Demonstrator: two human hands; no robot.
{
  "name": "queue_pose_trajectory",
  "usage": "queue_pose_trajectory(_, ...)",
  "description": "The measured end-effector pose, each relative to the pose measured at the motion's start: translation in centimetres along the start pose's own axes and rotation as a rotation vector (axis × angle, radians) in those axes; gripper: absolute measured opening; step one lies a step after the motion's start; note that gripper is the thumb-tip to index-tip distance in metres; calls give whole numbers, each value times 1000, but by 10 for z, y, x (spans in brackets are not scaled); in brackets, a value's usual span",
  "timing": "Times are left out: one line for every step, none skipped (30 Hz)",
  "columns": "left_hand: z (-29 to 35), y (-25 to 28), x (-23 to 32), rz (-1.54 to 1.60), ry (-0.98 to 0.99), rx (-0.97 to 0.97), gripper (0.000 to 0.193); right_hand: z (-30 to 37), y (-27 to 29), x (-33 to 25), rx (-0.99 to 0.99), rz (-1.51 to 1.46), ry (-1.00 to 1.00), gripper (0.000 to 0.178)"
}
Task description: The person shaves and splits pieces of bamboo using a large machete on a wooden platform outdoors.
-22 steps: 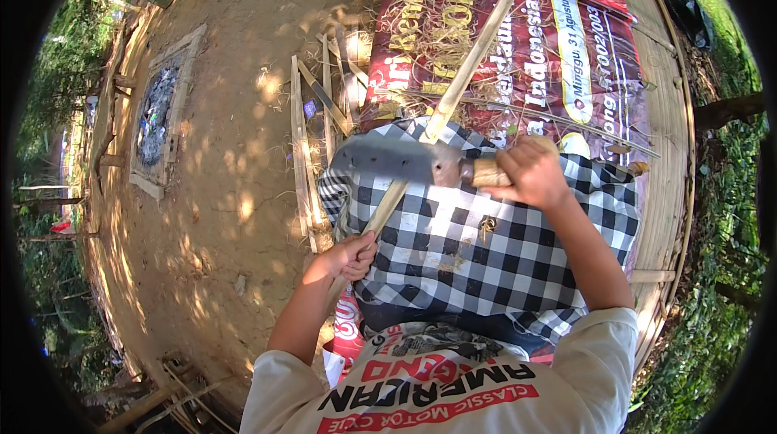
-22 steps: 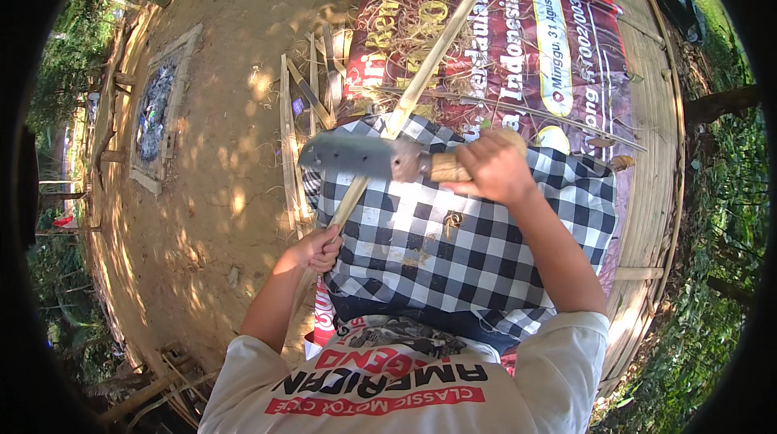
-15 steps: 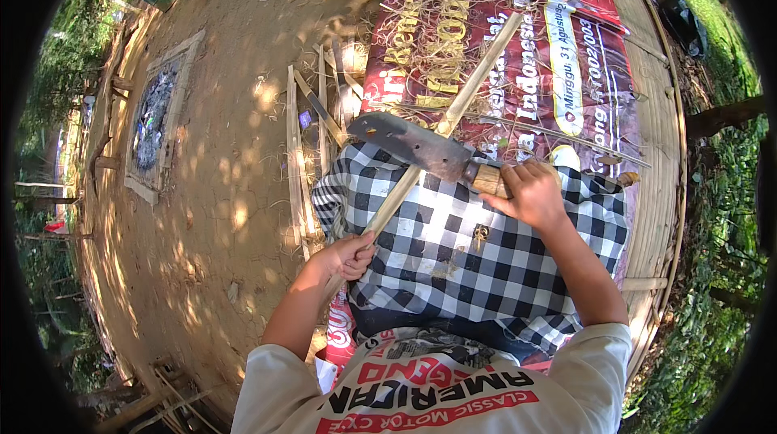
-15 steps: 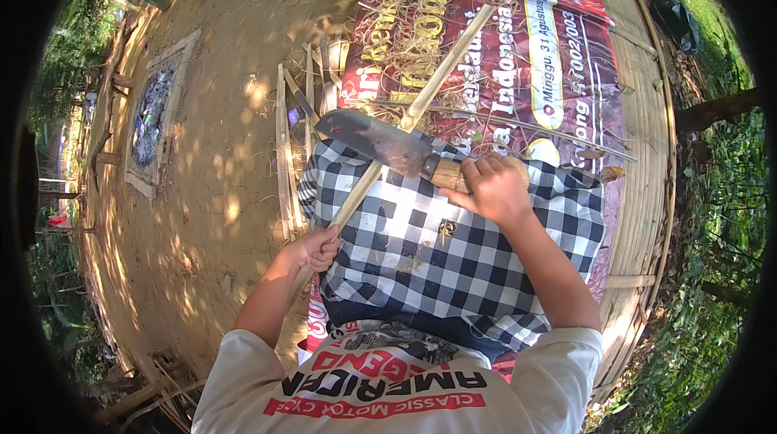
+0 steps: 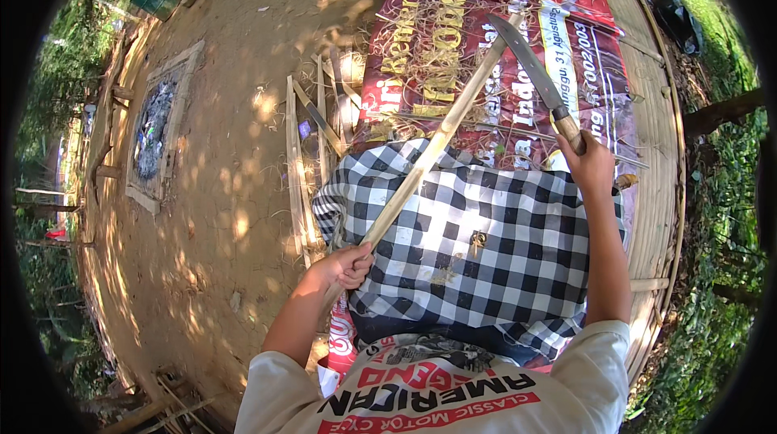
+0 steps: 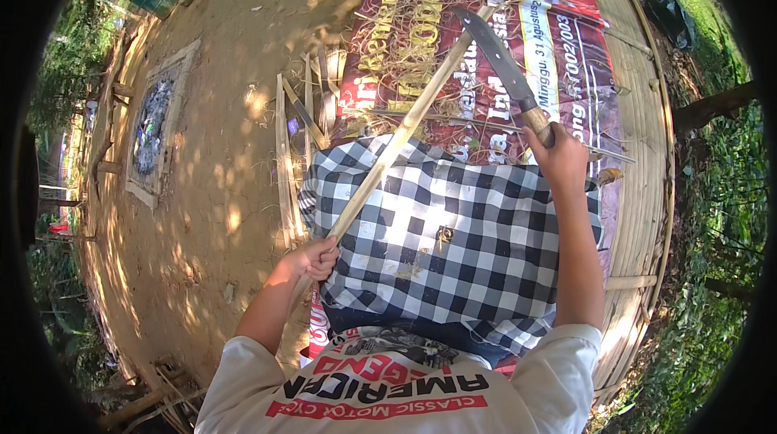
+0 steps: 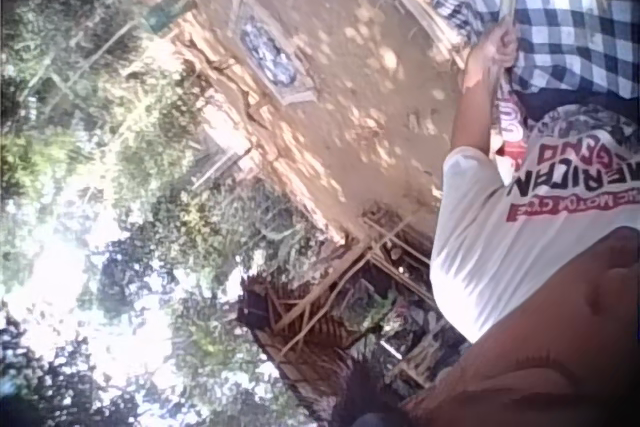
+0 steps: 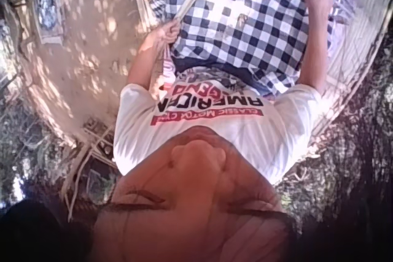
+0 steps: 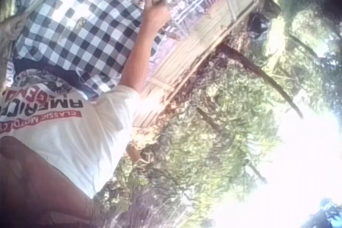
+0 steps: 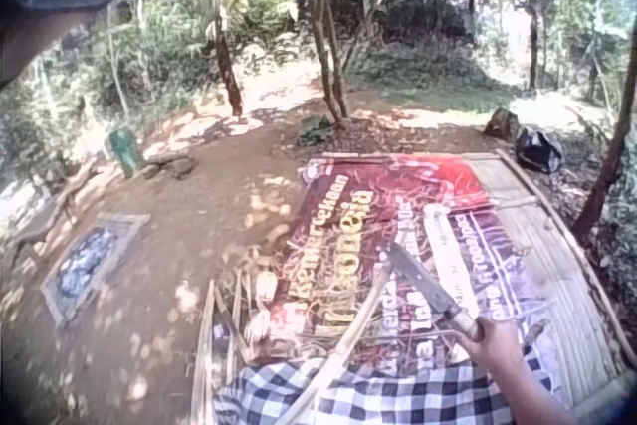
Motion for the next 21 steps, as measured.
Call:
queue_pose_trajectory(-2, -1, 2, 1, -6, -9, 54, 5, 5, -5, 37, -52, 20, 43)
queue_pose_trajectory(-2, -2, 0, 10, -5, -15, 54, 14, 4, -11, 63, -105, 39, 43)
queue_pose_trajectory(-2, -2, -1, 19, -5, -19, 54, 21, 0, -18, 89, -159, 59, 42)
queue_pose_trajectory(-3, 2, -2, -17, 3, 42, 54, 29, -18, -32, 17, -212, 128, 43)
queue_pose_trajectory(0, 2, -1, -51, -4, 107, 54, 33, -24, -46, -41, -199, 201, 46)
queue_pose_trajectory(4, 2, 0, -86, -11, 170, 54, 39, -28, -60, -68, -184, 284, 47)
queue_pose_trajectory(9, -1, 3, -128, -34, 227, 53, 44, -31, -74, -88, -166, 370, 48)
queue_pose_trajectory(13, -5, 5, -172, -59, 281, 53, 51, -29, -86, -63, -150, 441, 47)
queue_pose_trajectory(19, -9, 8, -217, -86, 334, 53, 61, -25, -98, -37, -131, 511, 46)
queue_pose_trajectory(24, -11, 10, -261, -107, 381, 52, 68, -20, -111, -73, -168, 564, 46)
queue_pose_trajectory(28, -6, 6, -284, -113, 402, 51, 76, -15, -121, -31, -217, 614, 48)
queue_pose_trajectory(33, 3, -1, -307, -119, 422, 51, 81, -19, -126, -119, -224, 611, 48)
queue_pose_trajectory(39, 13, -11, -326, -122, 447, 51, 85, -21, -131, -212, -235, 608, 49)
queue_pose_trajectory(44, 21, -18, -291, -173, 480, 49, 90, -20, -136, -230, -234, 631, 48)
queue_pose_trajectory(52, 30, -30, -313, -154, 552, 48, 94, -21, -140, -248, -233, 654, 47)
queue_pose_trajectory(61, 33, -38, -335, -136, 621, 47, 99, -21, -144, -266, -229, 676, 47)
queue_pose_trajectory(69, 36, -47, -358, -121, 689, 46, 103, -19, -148, -250, -218, 708, 46)
queue_pose_trajectory(73, 48, -59, -362, -132, 707, 45, 107, -17, -152, -235, -206, 739, 46)
queue_pose_trajectory(76, 46, -64, -352, -143, 702, 45, 111, -15, -157, -217, -197, 777, 46)
queue_pose_trajectory(78, 44, -68, -343, -153, 697, 45, 116, -16, -161, -183, -212, 812, 48)
queue_pose_trajectory(78, 42, -70, -333, -164, 691, 45, 118, -16, -159, -200, -210, 800, 48)
Point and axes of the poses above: each hand's wrist, its own z-axis away from the middle knuckle, its own y-axis out of the back of the hand, x = y × z, the point moved 10 cm from there along -z, towards the middle knuckle, and after that the axes turned 8 degrees about z, right-handed, at the moved point
